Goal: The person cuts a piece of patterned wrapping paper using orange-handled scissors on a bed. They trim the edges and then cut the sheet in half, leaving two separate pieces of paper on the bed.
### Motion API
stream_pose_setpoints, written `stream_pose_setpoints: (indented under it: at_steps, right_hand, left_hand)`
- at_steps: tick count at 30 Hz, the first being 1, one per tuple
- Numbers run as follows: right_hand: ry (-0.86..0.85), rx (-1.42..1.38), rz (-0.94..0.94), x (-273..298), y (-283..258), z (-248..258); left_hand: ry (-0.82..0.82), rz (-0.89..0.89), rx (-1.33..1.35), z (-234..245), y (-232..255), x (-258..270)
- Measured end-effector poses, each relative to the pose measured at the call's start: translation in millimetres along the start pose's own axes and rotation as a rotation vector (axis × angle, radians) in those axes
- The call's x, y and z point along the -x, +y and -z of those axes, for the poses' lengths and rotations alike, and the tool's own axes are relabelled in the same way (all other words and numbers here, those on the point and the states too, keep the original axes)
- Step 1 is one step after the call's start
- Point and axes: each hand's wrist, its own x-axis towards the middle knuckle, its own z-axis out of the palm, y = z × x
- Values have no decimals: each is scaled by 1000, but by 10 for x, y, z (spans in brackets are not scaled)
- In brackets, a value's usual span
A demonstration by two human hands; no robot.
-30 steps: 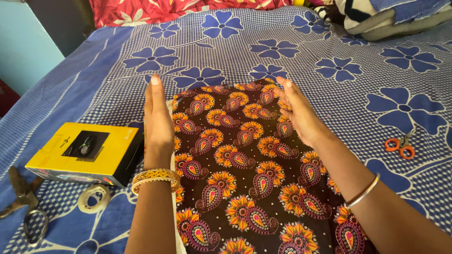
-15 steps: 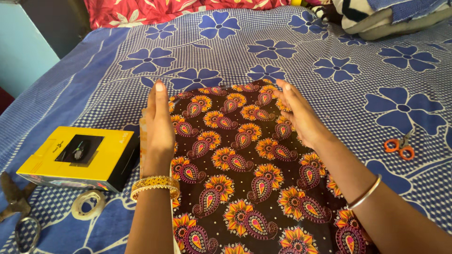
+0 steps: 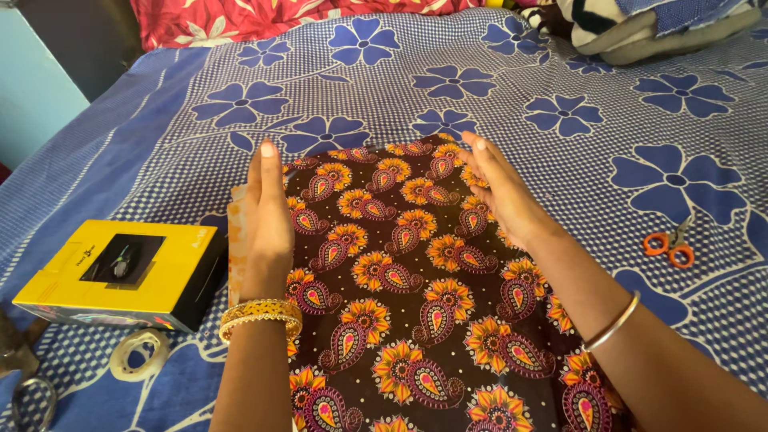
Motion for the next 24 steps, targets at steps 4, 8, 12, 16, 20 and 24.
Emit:
stream_pose_setpoints:
  at_steps: [4,8,12,16,20,24]
  right_hand:
    - [-6,0,-5,-15,-19,0]
    - [0,-9,0,-19,-18,3]
    - [-5,-4,1,-22,-23,-14]
    - [-7,-14,23,-33,-26,-24]
    - [-1,10,0,-30,-18,-24]
    - [0,0,-3,-31,-1,-29]
  left_hand:
    - [-24,-29,106,-30,-12,-65]
    - [-33,-38,146,-59,-86,-117]
    - [-30,-30,134,-48,-123,-150]
    - [-31,-34,143,-45,-36,-130]
    - [0,57,-37,33,70,-19]
    - [9,7,-22,47,127,27]
